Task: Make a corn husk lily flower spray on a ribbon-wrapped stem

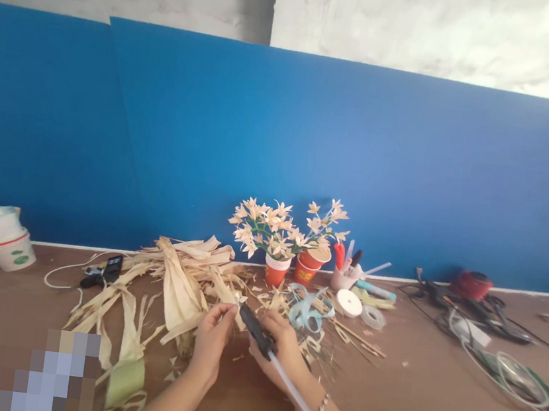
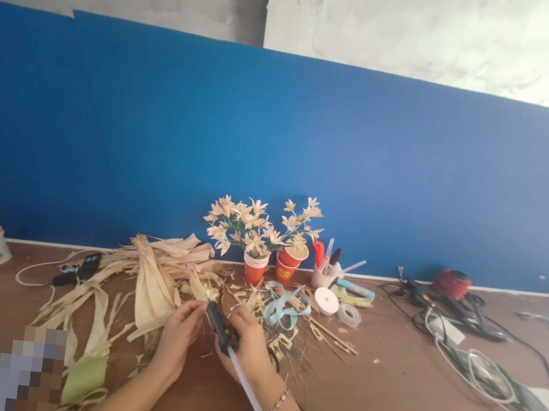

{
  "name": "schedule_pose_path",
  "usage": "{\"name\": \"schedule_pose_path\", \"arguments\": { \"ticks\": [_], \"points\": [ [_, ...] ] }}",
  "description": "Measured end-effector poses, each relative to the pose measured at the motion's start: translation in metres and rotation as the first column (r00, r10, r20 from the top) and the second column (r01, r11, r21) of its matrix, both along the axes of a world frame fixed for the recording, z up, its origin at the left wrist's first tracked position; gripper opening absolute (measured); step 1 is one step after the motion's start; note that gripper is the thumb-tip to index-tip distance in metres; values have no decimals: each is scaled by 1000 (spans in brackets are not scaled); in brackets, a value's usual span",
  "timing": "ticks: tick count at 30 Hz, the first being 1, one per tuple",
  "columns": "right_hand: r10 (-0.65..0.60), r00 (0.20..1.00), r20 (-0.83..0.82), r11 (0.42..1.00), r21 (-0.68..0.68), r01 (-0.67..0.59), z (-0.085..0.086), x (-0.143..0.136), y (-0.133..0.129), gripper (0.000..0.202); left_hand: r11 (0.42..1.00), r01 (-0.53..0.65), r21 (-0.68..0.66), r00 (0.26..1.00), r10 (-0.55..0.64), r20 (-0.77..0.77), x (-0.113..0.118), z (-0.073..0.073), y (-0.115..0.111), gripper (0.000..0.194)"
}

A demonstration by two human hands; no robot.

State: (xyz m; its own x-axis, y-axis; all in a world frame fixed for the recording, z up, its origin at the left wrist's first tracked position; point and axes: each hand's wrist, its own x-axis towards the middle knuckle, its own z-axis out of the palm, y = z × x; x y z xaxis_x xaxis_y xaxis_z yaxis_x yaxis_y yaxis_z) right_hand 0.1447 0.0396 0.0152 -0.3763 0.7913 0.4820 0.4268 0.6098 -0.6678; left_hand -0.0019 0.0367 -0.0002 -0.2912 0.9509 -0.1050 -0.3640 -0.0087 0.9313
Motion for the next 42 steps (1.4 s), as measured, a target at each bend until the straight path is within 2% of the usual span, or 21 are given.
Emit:
{"name": "schedule_pose_path", "arguments": {
  "ticks": [3, 9, 42],
  "points": [
    [-17, 1000, 26, 1000, 11, 17, -3, 0, 0, 13, 999, 39, -10, 997, -39, 61, 0, 0, 0, 41],
    [-23, 999, 46, 1000, -4, 24, -5, 0, 1, 15, 999, 37, -13, 996, -35, 86, 2, 1, 0, 41],
    [-51, 996, 79, 998, -18, 52, -2, -1, -1, 14, 999, 29, -12, 998, -29, 47, 2, 3, -3, 42]
  ]
}}
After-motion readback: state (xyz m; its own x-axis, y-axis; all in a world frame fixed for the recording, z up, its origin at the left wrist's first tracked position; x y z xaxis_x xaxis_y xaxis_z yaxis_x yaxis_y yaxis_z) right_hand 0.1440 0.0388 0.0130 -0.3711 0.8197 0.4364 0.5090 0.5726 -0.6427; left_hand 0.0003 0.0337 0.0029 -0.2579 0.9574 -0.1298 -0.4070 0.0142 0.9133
